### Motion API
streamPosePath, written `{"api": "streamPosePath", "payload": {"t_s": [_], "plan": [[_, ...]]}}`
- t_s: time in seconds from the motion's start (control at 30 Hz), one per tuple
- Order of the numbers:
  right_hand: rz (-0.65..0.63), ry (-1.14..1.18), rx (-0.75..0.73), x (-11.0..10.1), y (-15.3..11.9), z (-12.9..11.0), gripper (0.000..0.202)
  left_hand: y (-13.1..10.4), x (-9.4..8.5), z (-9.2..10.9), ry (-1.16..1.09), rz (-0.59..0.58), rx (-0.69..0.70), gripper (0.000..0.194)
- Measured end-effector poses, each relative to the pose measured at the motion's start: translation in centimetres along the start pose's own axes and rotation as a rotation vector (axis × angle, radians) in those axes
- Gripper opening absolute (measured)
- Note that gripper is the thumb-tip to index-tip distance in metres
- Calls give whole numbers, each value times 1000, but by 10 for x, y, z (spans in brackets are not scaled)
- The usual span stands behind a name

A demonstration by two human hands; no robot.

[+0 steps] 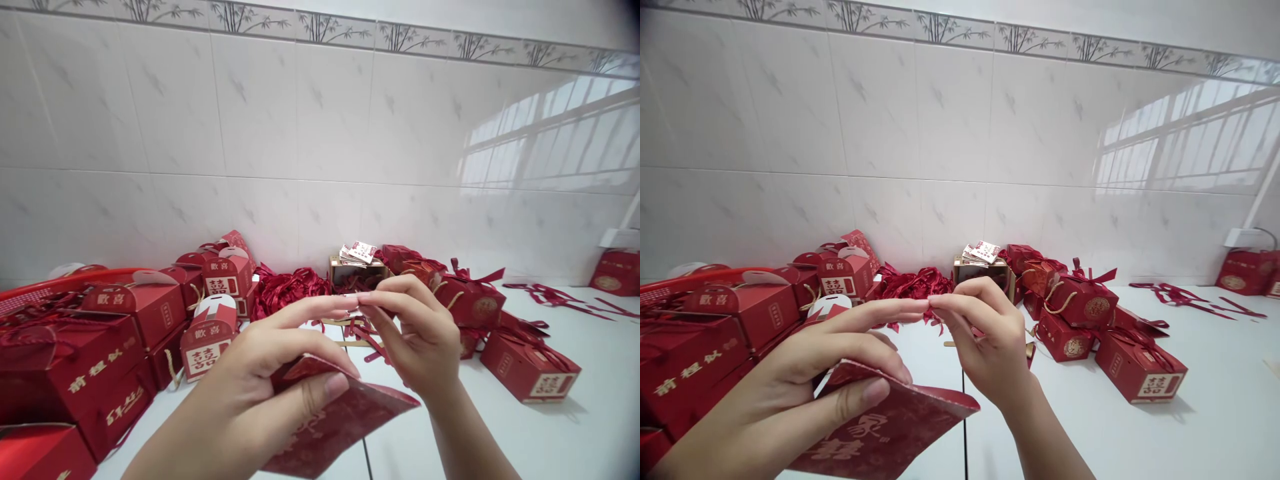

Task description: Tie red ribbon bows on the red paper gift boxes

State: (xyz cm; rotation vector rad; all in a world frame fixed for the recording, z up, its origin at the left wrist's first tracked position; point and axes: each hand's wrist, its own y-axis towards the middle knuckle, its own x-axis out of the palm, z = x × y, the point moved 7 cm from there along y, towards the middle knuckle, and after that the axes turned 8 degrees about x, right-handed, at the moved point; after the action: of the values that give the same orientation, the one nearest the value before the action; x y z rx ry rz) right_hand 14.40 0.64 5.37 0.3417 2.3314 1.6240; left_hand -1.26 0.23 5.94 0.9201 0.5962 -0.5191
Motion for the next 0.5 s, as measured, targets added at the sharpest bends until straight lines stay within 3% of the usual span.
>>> {"api": "streamPosePath", "payload": {"t_s": [0.23, 0.5], "plan": [[2, 75, 2, 0, -3, 0, 34, -3, -1, -1, 28, 4, -2, 16], [-96, 249, 80, -1, -3, 3, 31, 0, -2, 16, 83, -75, 131, 15]]}}
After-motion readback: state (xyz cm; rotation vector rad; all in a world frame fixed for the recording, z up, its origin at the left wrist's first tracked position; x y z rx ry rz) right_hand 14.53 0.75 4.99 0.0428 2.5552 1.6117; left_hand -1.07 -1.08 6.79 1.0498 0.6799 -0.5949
